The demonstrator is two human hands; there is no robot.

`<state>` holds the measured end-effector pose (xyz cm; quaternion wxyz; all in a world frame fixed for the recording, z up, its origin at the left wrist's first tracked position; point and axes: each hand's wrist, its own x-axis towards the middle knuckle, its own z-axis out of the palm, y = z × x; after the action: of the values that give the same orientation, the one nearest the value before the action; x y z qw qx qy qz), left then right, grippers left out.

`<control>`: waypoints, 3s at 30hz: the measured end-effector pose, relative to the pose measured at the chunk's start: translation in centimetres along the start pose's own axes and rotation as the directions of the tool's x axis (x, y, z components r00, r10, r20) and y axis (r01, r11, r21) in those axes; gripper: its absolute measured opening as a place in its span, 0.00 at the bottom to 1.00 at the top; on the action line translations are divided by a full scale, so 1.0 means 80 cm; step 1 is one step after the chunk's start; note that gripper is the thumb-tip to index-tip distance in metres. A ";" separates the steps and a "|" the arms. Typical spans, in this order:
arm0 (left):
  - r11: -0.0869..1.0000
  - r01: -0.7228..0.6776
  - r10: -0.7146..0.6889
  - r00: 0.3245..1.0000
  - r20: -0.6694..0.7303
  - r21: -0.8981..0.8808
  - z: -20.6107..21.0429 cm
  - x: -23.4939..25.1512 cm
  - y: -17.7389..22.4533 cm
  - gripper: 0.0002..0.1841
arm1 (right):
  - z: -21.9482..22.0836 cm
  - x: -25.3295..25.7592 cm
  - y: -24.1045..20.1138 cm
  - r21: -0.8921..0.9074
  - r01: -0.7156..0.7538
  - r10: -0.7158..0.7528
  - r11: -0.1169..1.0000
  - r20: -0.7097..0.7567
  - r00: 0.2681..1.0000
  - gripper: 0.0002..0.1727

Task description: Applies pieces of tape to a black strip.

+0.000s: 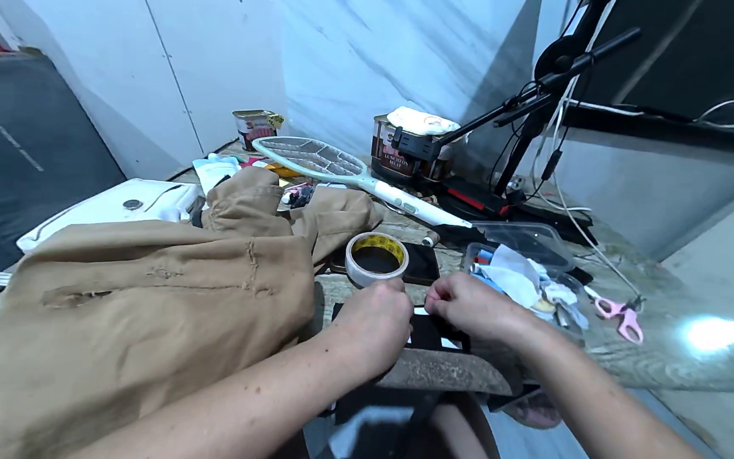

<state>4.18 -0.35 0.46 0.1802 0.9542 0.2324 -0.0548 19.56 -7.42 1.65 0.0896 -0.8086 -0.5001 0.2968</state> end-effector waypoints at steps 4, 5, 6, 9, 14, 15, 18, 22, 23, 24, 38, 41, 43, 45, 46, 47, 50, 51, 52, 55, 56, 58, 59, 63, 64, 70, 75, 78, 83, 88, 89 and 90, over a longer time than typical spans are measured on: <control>1.000 0.008 -0.008 1.000 0.012 0.006 -0.002 0.000 0.001 0.15 | 0.000 0.000 -0.002 -0.023 -0.011 0.011 1.000 -0.004 1.000 0.13; 1.000 0.006 -0.006 1.000 0.009 0.006 -0.002 0.000 0.000 0.15 | 0.000 0.000 -0.003 -0.026 -0.012 0.011 1.000 -0.007 1.000 0.13; 1.000 0.003 -0.003 1.000 0.003 0.006 -0.001 0.000 0.000 0.15 | 0.001 0.000 -0.003 -0.029 -0.011 0.011 1.000 -0.010 1.000 0.13; 1.000 0.006 -0.006 1.000 0.001 0.005 -0.001 0.000 0.000 0.16 | 0.001 -0.001 -0.005 -0.052 -0.015 0.014 0.999 -0.018 1.000 0.13; 1.000 -0.019 0.020 0.999 -0.028 0.022 0.004 0.000 0.000 0.17 | 0.003 -0.004 -0.010 -0.077 -0.024 0.021 0.997 -0.046 0.999 0.13; 0.999 -0.022 0.023 0.999 -0.022 0.031 0.004 0.000 0.000 0.17 | 0.003 -0.005 -0.010 -0.078 -0.025 0.021 0.997 -0.053 0.998 0.13; 0.998 -0.031 0.033 0.999 -0.028 0.050 0.007 0.001 0.000 0.17 | 0.004 -0.005 -0.011 -0.090 -0.026 0.021 0.996 -0.057 0.998 0.14; 0.997 -0.044 0.047 0.998 -0.051 0.066 0.008 0.001 -0.001 0.17 | 0.004 -0.004 -0.010 -0.084 -0.021 0.016 0.996 -0.058 0.998 0.15; 0.996 -0.047 0.050 0.997 -0.055 0.070 0.009 0.001 -0.001 0.17 | 0.004 -0.004 -0.009 -0.080 -0.017 0.013 0.997 -0.058 0.998 0.15; 0.996 -0.051 0.055 0.997 -0.062 0.068 0.009 0.001 -0.001 0.16 | 0.004 -0.004 -0.008 -0.075 -0.011 0.006 0.997 -0.060 0.998 0.15; 0.973 -0.033 0.022 0.999 0.050 0.227 0.004 -0.003 0.015 0.19 | 0.006 -0.003 -0.007 -0.059 -0.014 0.007 0.998 -0.114 0.994 0.14; 0.967 -0.039 0.018 0.996 0.086 0.251 0.000 -0.004 0.018 0.19 | 0.007 -0.004 -0.006 -0.037 -0.020 0.015 0.999 -0.125 0.992 0.15; 0.969 -0.035 0.010 0.995 0.099 0.246 -0.001 -0.004 0.020 0.19 | 0.007 -0.004 -0.004 -0.031 -0.009 0.005 0.999 -0.130 0.991 0.12; 0.968 -0.035 0.012 0.996 0.093 0.247 0.001 -0.005 0.020 0.19 | 0.007 -0.004 -0.003 -0.031 -0.003 -0.001 1.000 -0.130 0.991 0.10; 0.967 -0.038 0.015 0.996 0.092 0.253 0.002 -0.005 0.020 0.19 | 0.007 -0.004 -0.003 -0.031 -0.004 0.000 1.000 -0.131 0.991 0.09; 0.965 -0.043 0.019 0.995 0.094 0.259 0.002 -0.005 0.020 0.19 | 0.007 -0.004 -0.004 -0.031 -0.008 0.004 0.999 -0.132 0.991 0.08; 0.974 -0.054 0.037 0.996 0.083 0.222 0.000 -0.002 0.014 0.19 | 0.007 -0.006 -0.004 -0.032 -0.011 0.006 0.999 -0.139 0.990 0.06; 0.979 -0.061 0.046 0.995 0.086 0.192 -0.003 -0.001 0.010 0.18 | 0.008 -0.006 -0.003 -0.041 -0.001 -0.005 0.999 -0.147 0.989 0.05; 0.985 -0.064 0.048 0.994 0.101 0.160 -0.007 0.000 0.007 0.18 | 0.008 -0.007 -0.004 -0.053 0.004 -0.012 0.999 -0.149 0.989 0.04; 0.994 -0.079 0.067 0.987 0.144 0.076 -0.020 -0.002 -0.002 0.24 | 0.007 -0.012 -0.011 -0.101 -0.005 -0.009 0.995 -0.130 0.991 0.08; 0.996 -0.079 0.071 0.987 0.147 0.048 -0.025 -0.005 -0.004 0.26 | 0.006 -0.015 -0.014 -0.110 -0.008 -0.006 0.994 -0.121 0.993 0.09; 0.997 -0.078 0.080 0.990 0.118 -0.018 -0.040 -0.015 -0.009 0.29 | 0.005 -0.017 -0.014 -0.116 -0.003 -0.010 0.993 -0.117 0.993 0.10; 0.996 -0.079 0.082 0.993 0.079 -0.044 -0.050 -0.020 -0.013 0.28 | 0.004 -0.018 -0.013 -0.112 0.002 -0.015 0.994 -0.116 0.993 0.10; 0.991 -0.136 0.131 0.963 -0.235 -0.006 -0.088 -0.026 -0.044 0.16 | -0.002 -0.019 -0.003 -0.031 0.043 -0.046 0.999 -0.125 0.991 0.11; 0.991 -0.130 0.128 0.950 -0.286 0.014 -0.091 -0.024 -0.051 0.14 | -0.003 -0.019 0.002 0.001 0.061 -0.060 0.998 -0.140 0.988 0.11; 0.994 -0.070 0.089 0.962 -0.260 0.080 -0.056 -0.002 -0.060 0.13 | -0.013 -0.016 0.018 0.160 0.233 -0.183 0.959 -0.276 0.944 0.07; 0.994 0.008 0.007 0.989 -0.146 0.107 -0.057 0.007 -0.049 0.09 | -0.009 -0.013 0.012 0.123 0.306 -0.241 0.944 -0.376 0.895 0.08; 0.999 -0.048 0.052 0.974 -0.222 0.025 -0.059 0.000 -0.054 0.11 | -0.001 -0.008 0.011 0.181 0.343 -0.243 0.922 -0.420 0.874 0.15; 0.804 -0.382 0.134 0.863 -0.487 -0.456 -0.057 -0.016 -0.051 0.12 | 0.015 -0.008 0.011 0.645 0.583 -0.304 0.494 -0.499 0.811 0.27; 0.576 -0.497 0.132 0.840 -0.526 -0.649 -0.047 -0.019 -0.036 0.08 | 0.031 -0.016 -0.002 0.612 0.783 -0.380 0.113 -0.701 0.603 0.18; 0.591 -0.504 0.139 0.833 -0.535 -0.630 -0.045 -0.018 -0.036 0.09 | 0.031 -0.021 -0.005 0.598 0.793 -0.368 0.114 -0.716 0.593 0.15; 0.618 -0.506 0.136 0.822 -0.553 -0.601 -0.042 -0.018 -0.035 0.09 | 0.031 -0.025 -0.008 0.572 0.808 -0.345 0.141 -0.737 0.581 0.12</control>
<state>1.71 2.59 3.00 0.4899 0.8133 0.0896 0.3009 17.04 -9.21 0.69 0.7146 -0.4034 -0.5099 0.2579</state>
